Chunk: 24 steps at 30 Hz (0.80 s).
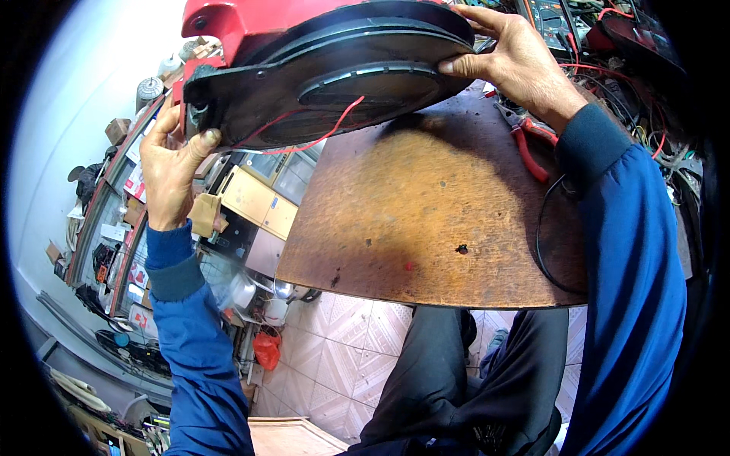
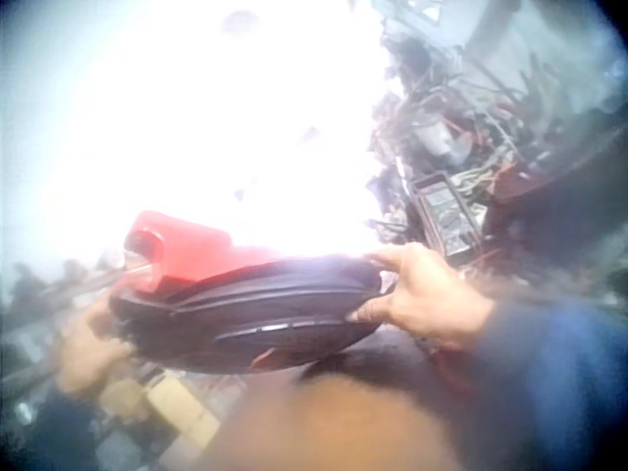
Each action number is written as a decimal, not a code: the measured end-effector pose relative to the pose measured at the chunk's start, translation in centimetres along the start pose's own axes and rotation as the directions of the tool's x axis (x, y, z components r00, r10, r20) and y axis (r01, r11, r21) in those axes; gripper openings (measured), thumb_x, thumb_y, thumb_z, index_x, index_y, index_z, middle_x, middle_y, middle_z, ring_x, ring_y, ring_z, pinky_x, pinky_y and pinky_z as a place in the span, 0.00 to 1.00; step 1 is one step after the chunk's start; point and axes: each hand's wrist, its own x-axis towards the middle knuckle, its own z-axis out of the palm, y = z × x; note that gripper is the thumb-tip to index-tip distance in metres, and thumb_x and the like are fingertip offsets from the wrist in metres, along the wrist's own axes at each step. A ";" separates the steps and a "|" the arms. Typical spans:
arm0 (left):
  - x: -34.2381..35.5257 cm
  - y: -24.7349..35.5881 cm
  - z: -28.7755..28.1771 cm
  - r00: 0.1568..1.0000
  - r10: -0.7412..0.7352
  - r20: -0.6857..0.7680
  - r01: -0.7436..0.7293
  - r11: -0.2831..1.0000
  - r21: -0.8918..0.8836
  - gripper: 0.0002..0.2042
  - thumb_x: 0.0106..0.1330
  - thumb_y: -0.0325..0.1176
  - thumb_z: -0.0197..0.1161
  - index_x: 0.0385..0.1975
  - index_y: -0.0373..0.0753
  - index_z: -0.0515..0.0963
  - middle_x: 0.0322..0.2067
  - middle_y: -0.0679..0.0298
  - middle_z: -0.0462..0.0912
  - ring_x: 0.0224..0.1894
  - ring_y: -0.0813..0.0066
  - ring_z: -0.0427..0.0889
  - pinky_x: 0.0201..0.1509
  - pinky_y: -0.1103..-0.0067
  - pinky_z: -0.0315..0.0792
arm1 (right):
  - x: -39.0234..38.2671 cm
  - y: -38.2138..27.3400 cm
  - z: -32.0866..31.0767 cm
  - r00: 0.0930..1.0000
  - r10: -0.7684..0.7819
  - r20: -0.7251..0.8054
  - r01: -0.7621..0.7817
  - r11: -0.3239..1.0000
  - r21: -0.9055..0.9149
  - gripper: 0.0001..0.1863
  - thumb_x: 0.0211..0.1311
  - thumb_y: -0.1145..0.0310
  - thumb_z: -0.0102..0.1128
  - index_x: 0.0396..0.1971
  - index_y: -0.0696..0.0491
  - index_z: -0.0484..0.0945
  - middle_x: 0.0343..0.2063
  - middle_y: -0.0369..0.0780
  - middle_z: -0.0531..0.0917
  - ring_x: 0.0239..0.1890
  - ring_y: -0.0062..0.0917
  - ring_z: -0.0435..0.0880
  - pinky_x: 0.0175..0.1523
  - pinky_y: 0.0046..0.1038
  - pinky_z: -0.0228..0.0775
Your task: The person assembles a red plastic housing onto a circular metal base containing heating elements. They connect wires to a multimeter to test the circuit, then fit the red cover over the base, adjusting it to ensure proper alignment.
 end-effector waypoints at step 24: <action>-3.5 0.7 1.8 0.969 0.215 -0.119 -0.185 0.957 0.221 0.36 0.43 0.47 0.88 0.49 0.30 0.82 0.64 0.51 0.70 0.64 0.59 0.76 0.65 0.66 0.76 | 0.7 2.3 -0.2 0.988 -0.157 0.013 0.157 0.974 -0.160 0.45 0.40 0.73 0.83 0.64 0.61 0.74 0.55 0.50 0.85 0.46 0.30 0.87 0.53 0.30 0.79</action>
